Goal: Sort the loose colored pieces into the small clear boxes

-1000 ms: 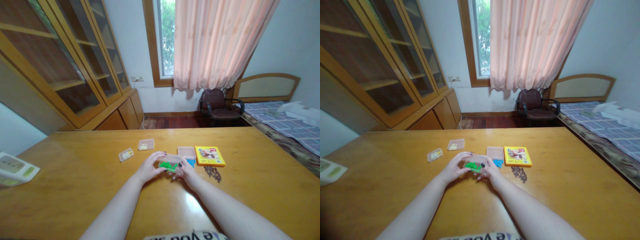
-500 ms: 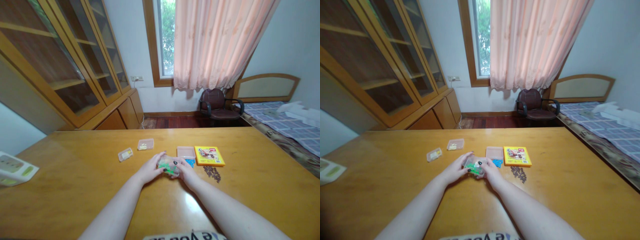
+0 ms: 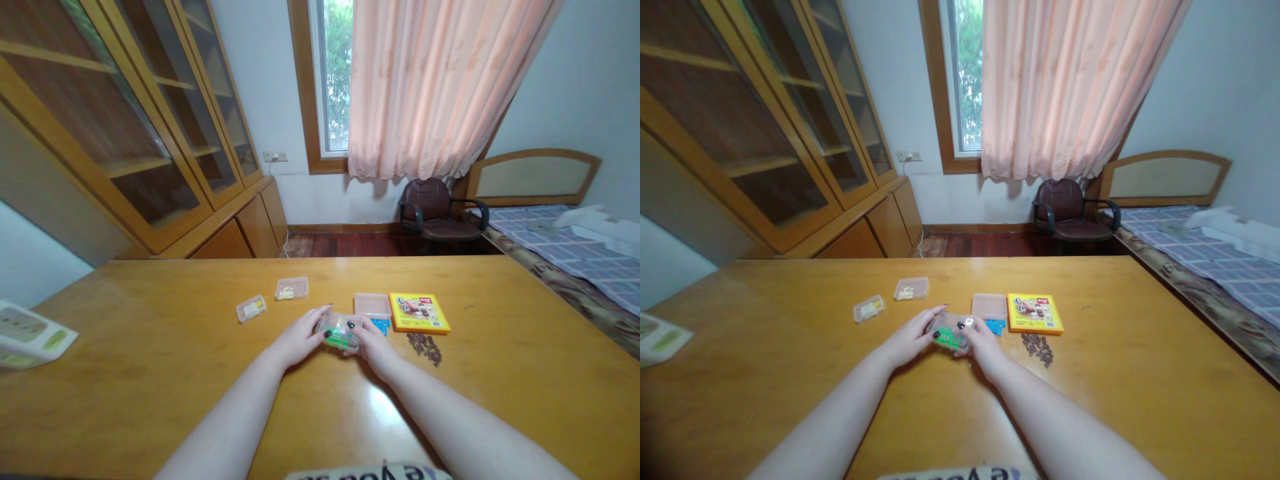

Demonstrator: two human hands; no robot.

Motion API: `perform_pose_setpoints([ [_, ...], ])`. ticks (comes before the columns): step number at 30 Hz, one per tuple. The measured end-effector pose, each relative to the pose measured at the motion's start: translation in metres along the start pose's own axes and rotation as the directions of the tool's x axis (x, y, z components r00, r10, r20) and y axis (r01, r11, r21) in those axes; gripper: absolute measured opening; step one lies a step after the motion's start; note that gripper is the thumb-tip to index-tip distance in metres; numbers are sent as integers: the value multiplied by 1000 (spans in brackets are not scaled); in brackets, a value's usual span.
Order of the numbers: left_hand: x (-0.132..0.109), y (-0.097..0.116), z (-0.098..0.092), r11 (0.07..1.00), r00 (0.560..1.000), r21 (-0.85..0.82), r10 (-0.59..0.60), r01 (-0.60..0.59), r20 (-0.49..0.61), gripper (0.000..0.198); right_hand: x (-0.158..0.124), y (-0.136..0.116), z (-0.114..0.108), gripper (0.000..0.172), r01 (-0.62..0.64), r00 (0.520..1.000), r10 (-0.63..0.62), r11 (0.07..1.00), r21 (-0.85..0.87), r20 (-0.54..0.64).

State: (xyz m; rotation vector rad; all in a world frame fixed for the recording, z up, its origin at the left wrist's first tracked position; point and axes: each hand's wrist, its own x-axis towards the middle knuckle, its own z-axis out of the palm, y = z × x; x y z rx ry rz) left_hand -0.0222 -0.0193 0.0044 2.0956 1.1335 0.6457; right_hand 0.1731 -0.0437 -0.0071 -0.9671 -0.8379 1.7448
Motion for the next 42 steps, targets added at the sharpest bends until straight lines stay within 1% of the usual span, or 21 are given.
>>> perform_pose_setpoints([
  [7,0,2,0,1000,1000,27,-16,15,8,56,0,1,-1,36,-6,1000,6,1000,-12,10],
  [17,1,1,0,995,998,87,-55,52,40,55,4,8,-7,35,28,999,-26,998,-65,38],
  [21,1,1,1,990,996,131,-66,58,54,55,1,9,-8,32,61,996,-49,985,-162,77],
  [23,2,1,1,984,996,169,-66,55,58,51,-2,7,-8,31,125,987,-94,956,-264,130],
  [25,2,3,1,977,995,207,-62,46,72,45,-6,5,-8,31,208,973,-153,903,-375,171],
  [26,2,3,1,974,995,221,-61,42,80,43,-7,5,-8,32,230,969,-167,883,-409,183],
  [28,3,5,0,971,994,237,-64,40,94,41,-8,4,-7,32,223,969,-154,877,-425,191],
  [30,2,7,0,970,993,236,-74,50,96,41,-6,6,-7,31,190,975,-128,903,-386,181],
  [32,2,8,1,976,993,207,-90,72,79,44,-4,9,-7,30,184,978,-139,927,-326,156],
  [34,2,8,3,983,992,140,-122,115,40,51,-3,13,-7,30,189,979,-162,945,-266,120],
  [36,2,7,5,987,988,46,-155,154,17,59,-2,15,-7,33,160,986,-147,966,-203,79],
  [37,3,7,6,986,986,-5,-167,167,20,59,-2,15,-7,35,135,990,-127,976,-171,59],
  [40,4,6,8,966,981,-171,-186,194,59,52,-1,13,-6,40,74,997,-72,993,-95,15],
  [42,5,7,9,941,980,-274,-188,200,68,49,1,11,-6,43,77,997,-77,994,-76,0],
])
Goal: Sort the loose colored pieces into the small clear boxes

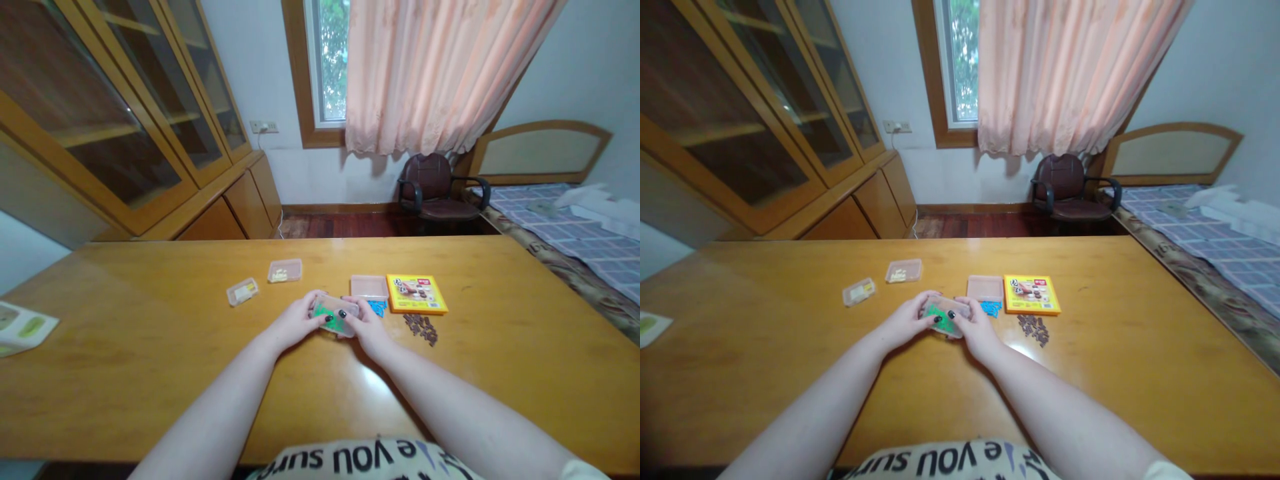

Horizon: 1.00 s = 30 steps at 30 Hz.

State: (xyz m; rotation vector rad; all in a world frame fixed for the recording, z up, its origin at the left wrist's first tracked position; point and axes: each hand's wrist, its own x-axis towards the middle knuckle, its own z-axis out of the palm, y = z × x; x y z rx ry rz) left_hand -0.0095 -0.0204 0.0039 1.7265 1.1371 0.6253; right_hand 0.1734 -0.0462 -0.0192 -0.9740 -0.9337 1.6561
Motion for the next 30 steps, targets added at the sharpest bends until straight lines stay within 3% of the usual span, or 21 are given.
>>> perform_pose_setpoints([
  [3,0,3,2,999,1000,-53,11,-12,-20,51,2,-2,0,44,44,999,-44,999,-2,5],
  [11,-2,4,3,994,989,60,100,-94,-109,50,1,-8,3,41,111,992,-112,994,-25,-51],
  [16,-3,3,-2,886,956,397,287,-240,-63,75,0,-8,3,37,-17,995,14,999,-28,-98],
  [20,-3,6,-6,789,939,543,345,-287,-5,59,1,-7,2,35,-13,999,13,1000,-16,-50],
  [23,-2,6,-14,777,938,579,342,-248,-57,55,2,-3,1,36,-22,1000,22,1000,9,17],
  [27,1,-4,-24,790,908,610,296,-57,-297,47,3,3,0,40,-33,999,33,999,3,20],
  [30,5,-15,-24,783,923,622,227,17,-311,46,4,5,0,39,-31,999,32,999,-20,34],
])
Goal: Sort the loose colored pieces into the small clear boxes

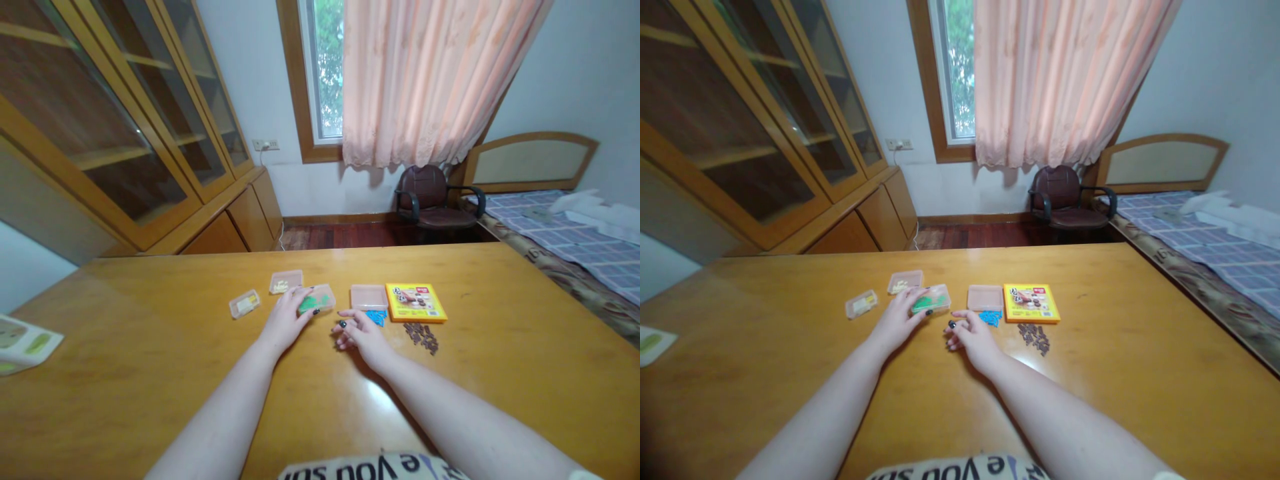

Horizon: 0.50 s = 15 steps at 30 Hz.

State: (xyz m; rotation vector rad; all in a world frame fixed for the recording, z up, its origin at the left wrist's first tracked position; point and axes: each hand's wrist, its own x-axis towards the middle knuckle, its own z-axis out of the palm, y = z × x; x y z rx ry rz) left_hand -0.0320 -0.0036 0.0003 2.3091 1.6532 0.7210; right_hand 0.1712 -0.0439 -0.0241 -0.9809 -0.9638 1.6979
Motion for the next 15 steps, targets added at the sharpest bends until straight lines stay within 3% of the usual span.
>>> perform_pose_setpoints([
  [3,0,1,8,998,997,48,-34,30,73,49,-1,0,-1,38,11,1000,-11,1000,-15,18],
  [8,-3,15,6,964,999,262,-40,37,3,40,-1,2,-1,38,13,1000,-12,999,-37,22],
  [10,-5,21,5,952,999,307,-21,9,36,36,-1,3,0,38,14,1000,-13,999,-35,24],
  [15,-5,30,18,954,988,288,42,-84,147,54,-3,0,2,36,15,999,-13,999,-37,40],
])
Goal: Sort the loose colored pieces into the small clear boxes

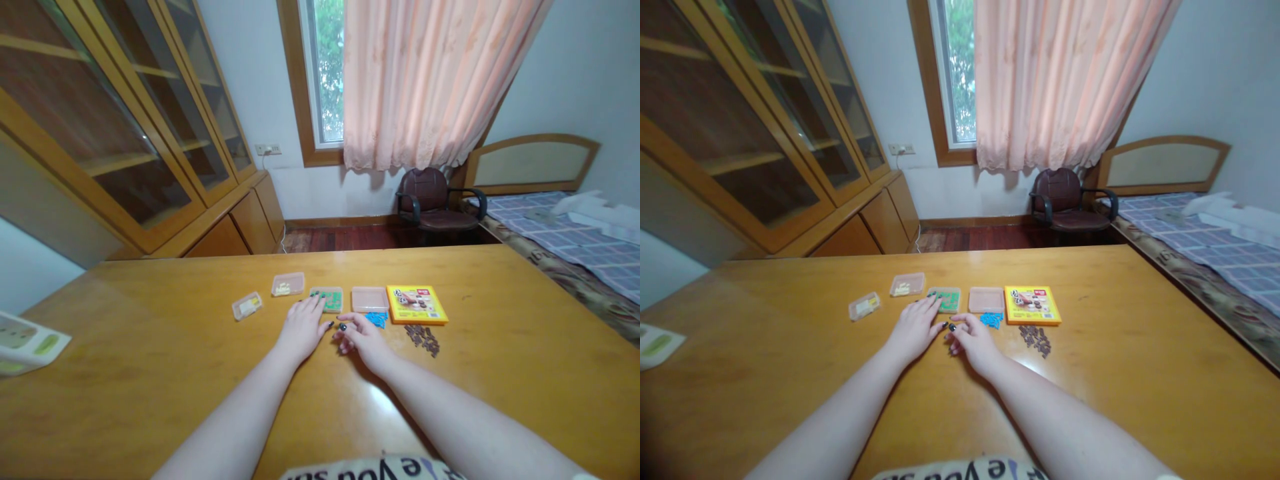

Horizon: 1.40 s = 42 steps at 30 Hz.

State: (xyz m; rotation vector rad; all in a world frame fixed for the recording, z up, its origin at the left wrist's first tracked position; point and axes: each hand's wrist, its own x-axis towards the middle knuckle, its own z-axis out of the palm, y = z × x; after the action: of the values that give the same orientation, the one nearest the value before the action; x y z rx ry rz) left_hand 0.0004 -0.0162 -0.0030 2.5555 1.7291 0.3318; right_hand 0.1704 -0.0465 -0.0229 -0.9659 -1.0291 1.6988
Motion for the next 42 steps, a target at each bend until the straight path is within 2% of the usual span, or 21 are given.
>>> perform_pose_setpoints([
  [4,8,2,13,999,998,-6,47,-47,35,61,-1,-3,2,34,-6,1000,6,1000,3,-4],
  [10,21,4,20,998,998,54,36,-39,48,58,0,-2,2,35,6,1000,-6,1000,-26,-4],
  [13,35,2,23,997,999,67,25,-27,28,56,0,-3,2,35,5,1000,-5,1000,-25,-13],
  [17,53,-3,24,996,998,54,-65,65,-8,54,-1,-5,4,34,-1,1000,1,1000,-17,-16],
  [20,60,0,21,996,994,35,-78,81,-74,52,-2,-6,5,30,6,1000,-6,1000,-5,-20],
  [23,60,9,16,1000,996,-8,10,-10,-91,52,-4,-8,6,28,17,1000,-17,1000,-9,-20],
  [28,55,28,21,982,976,-50,186,-181,112,60,-6,-11,5,30,97,995,-94,990,-99,32],
  [31,52,33,26,980,965,-22,198,-197,174,67,-6,-11,4,32,148,988,-139,977,-155,63],
  [37,43,33,22,990,978,10,141,-144,156,67,-5,-7,0,31,223,974,-210,948,-226,81],
  [39,40,33,19,985,971,-4,171,-172,165,71,-7,-8,-1,30,284,959,-278,909,-306,64],
  [42,38,37,17,975,961,-42,222,-217,166,70,-10,-12,-5,31,339,916,-401,813,-474,-31],
])
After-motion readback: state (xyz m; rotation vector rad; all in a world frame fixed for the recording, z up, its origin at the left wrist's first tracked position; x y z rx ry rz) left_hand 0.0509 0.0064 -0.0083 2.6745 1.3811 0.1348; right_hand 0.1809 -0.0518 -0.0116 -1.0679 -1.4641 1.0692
